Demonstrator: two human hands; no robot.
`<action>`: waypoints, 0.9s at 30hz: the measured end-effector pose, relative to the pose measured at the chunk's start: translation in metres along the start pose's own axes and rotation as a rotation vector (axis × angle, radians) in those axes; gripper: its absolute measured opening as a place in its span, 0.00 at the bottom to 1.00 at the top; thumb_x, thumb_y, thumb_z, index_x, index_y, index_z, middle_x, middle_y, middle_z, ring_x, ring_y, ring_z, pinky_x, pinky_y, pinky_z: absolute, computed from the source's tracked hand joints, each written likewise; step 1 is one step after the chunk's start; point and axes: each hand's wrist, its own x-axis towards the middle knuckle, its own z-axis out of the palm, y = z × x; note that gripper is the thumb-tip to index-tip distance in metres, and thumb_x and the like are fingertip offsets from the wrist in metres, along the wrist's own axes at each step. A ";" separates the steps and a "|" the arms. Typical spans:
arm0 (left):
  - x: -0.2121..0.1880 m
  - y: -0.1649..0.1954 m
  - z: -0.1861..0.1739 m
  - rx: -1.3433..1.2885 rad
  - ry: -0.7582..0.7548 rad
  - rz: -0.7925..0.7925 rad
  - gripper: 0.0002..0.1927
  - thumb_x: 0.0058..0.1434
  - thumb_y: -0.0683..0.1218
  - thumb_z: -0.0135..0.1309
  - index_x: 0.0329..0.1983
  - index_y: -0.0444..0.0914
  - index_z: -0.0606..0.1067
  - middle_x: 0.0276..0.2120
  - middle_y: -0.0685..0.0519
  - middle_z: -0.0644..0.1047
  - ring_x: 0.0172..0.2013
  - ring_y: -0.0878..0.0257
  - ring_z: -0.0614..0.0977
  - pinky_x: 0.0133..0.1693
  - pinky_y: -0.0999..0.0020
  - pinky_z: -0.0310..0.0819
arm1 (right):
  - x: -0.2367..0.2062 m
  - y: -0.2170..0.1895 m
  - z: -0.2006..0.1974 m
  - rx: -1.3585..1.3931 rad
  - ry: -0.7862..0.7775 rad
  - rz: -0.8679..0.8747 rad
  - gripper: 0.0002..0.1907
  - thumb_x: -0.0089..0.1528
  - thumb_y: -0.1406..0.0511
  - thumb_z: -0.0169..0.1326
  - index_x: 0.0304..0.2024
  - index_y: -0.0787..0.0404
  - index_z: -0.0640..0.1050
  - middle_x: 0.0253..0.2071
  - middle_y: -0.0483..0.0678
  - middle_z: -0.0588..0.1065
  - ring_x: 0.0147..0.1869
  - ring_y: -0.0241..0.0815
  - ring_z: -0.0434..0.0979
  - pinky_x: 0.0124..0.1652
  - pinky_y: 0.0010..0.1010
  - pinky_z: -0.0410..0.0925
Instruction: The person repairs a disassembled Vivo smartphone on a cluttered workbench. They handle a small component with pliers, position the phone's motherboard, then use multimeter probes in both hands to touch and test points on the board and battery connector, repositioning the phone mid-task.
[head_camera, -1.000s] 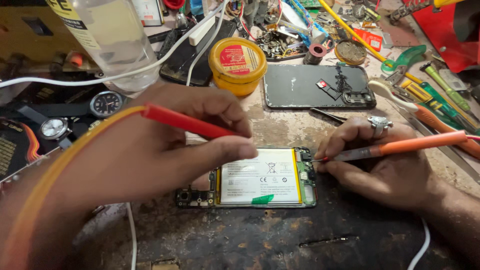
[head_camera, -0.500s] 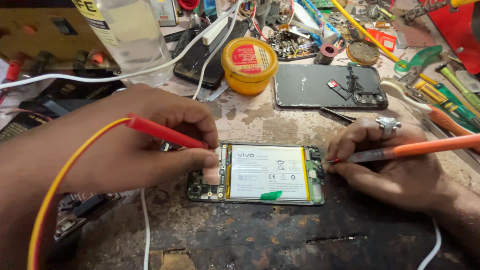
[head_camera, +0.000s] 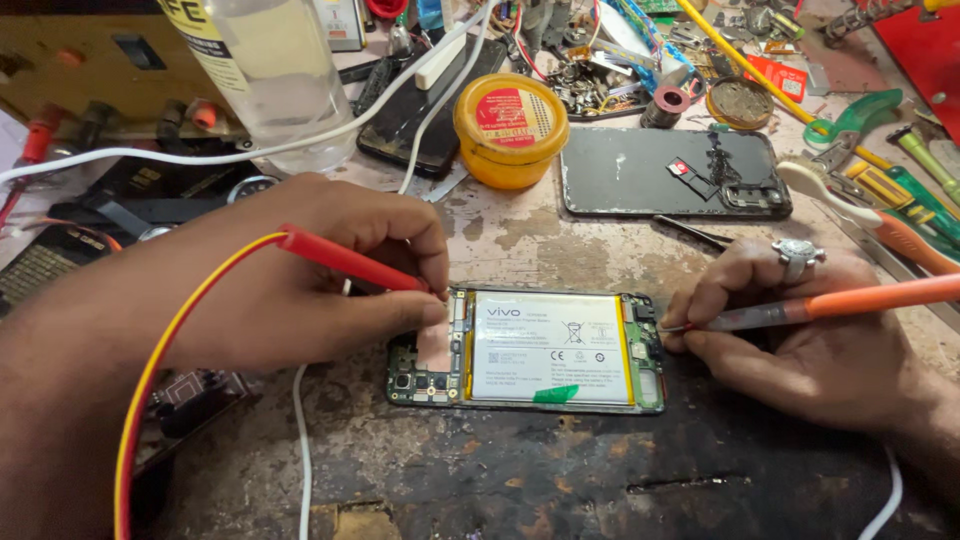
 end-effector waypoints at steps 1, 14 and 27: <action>0.000 0.000 0.000 0.022 0.002 -0.023 0.11 0.54 0.51 0.61 0.37 0.43 0.80 0.27 0.57 0.81 0.28 0.67 0.80 0.28 0.69 0.75 | 0.000 0.000 0.000 -0.012 0.005 0.006 0.09 0.54 0.77 0.59 0.36 0.67 0.74 0.39 0.55 0.81 0.46 0.41 0.84 0.46 0.33 0.79; 0.005 0.026 0.002 0.209 -0.063 -0.253 0.13 0.56 0.55 0.62 0.40 0.47 0.78 0.24 0.56 0.79 0.25 0.60 0.78 0.28 0.62 0.73 | 0.001 -0.008 0.009 -0.038 0.050 -0.019 0.08 0.55 0.77 0.59 0.33 0.66 0.73 0.37 0.54 0.82 0.43 0.39 0.85 0.43 0.30 0.79; 0.006 0.030 0.002 0.192 -0.081 -0.312 0.13 0.57 0.55 0.62 0.40 0.45 0.78 0.26 0.56 0.80 0.27 0.63 0.80 0.31 0.64 0.75 | 0.010 -0.021 0.014 -0.411 0.098 -0.110 0.12 0.50 0.71 0.67 0.25 0.61 0.73 0.33 0.46 0.84 0.36 0.30 0.85 0.34 0.22 0.78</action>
